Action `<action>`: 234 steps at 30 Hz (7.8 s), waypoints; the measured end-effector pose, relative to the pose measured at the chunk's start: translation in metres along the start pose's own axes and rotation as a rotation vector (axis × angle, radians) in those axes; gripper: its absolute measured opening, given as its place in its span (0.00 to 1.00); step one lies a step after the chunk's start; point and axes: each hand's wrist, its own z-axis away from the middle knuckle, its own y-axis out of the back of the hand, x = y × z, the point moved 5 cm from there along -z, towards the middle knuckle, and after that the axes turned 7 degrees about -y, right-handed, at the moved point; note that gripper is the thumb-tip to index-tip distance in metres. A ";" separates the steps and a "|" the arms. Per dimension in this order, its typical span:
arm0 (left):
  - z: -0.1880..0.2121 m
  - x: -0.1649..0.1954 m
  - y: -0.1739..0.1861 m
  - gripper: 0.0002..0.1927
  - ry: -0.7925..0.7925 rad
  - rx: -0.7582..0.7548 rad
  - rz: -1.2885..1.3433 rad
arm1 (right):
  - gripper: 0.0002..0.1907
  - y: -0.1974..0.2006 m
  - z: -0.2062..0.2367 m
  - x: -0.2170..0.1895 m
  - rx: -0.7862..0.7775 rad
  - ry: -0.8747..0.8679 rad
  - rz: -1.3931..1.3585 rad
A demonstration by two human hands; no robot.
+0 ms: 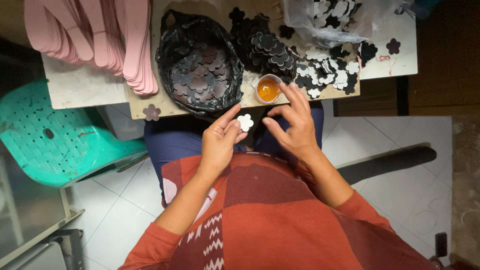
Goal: The person sits at a table and repeatedly picks up small black and white flower-shaped pieces, aligns them, and presses them together by hand. They place the assembled pairs onto the table and continue the process with additional pieces from a plastic bag and a black bag.
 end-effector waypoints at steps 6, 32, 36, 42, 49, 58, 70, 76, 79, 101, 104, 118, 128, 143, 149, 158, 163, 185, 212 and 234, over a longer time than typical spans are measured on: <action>0.005 0.006 -0.006 0.24 -0.003 -0.033 0.052 | 0.11 0.002 0.012 -0.024 -0.052 -0.003 -0.175; 0.011 -0.002 0.006 0.25 0.017 -0.021 0.035 | 0.12 0.001 0.020 -0.050 -0.005 0.116 -0.016; 0.010 -0.008 0.011 0.25 0.041 -0.023 0.014 | 0.14 0.011 0.021 -0.035 0.081 -0.058 -0.368; 0.009 -0.016 0.012 0.26 0.095 -0.067 0.058 | 0.23 0.005 0.019 -0.031 0.015 0.012 -0.376; 0.009 -0.018 0.008 0.28 0.182 -0.131 0.129 | 0.28 -0.014 0.017 -0.026 -0.038 0.028 -0.338; -0.032 0.044 0.044 0.13 -0.068 0.081 -0.556 | 0.29 -0.026 0.015 -0.010 0.042 -0.137 -0.415; -0.077 0.133 0.065 0.10 -0.579 0.380 -1.226 | 0.28 -0.029 0.017 -0.003 0.015 -0.271 -0.489; -0.070 0.138 0.069 0.05 -0.683 0.446 -0.941 | 0.29 -0.027 0.013 -0.010 0.013 -0.271 -0.498; -0.069 0.117 0.071 0.05 -0.464 0.325 -0.341 | 0.29 -0.029 0.008 -0.015 -0.001 -0.259 -0.554; -0.008 0.018 0.038 0.05 0.018 0.033 -0.039 | 0.31 -0.029 -0.014 -0.022 -0.053 -0.527 -1.021; -0.009 0.024 0.037 0.07 -0.110 0.026 -0.230 | 0.31 -0.028 -0.009 -0.023 -0.098 -0.565 -1.021; 0.001 0.019 0.027 0.13 0.143 -0.069 0.134 | 0.33 -0.024 -0.003 -0.031 -0.231 -0.618 -0.939; 0.012 0.025 0.024 0.24 0.207 -0.171 0.205 | 0.33 -0.026 -0.002 -0.035 -0.295 -0.636 -0.832; 0.016 0.026 0.021 0.26 0.054 -0.002 0.296 | 0.35 -0.041 0.009 -0.041 -0.096 -0.613 -0.878; 0.018 0.024 0.019 0.26 0.047 0.003 0.282 | 0.33 -0.046 0.012 -0.043 -0.056 -0.586 -0.908; 0.019 0.020 0.019 0.24 0.041 -0.005 0.324 | 0.32 -0.051 0.014 -0.042 -0.047 -0.584 -0.888; 0.019 0.018 0.020 0.22 0.038 0.004 0.322 | 0.32 -0.054 0.015 -0.042 -0.048 -0.590 -0.870; 0.023 0.015 0.021 0.27 0.003 0.020 0.267 | 0.32 -0.060 0.020 -0.045 -0.034 -0.554 -0.747; 0.009 0.013 0.033 0.24 -0.094 0.081 0.182 | 0.37 -0.075 0.009 -0.036 -0.158 -0.638 -0.924; 0.000 0.010 0.040 0.21 -0.091 0.087 0.111 | 0.37 -0.077 0.005 -0.033 -0.160 -0.633 -0.921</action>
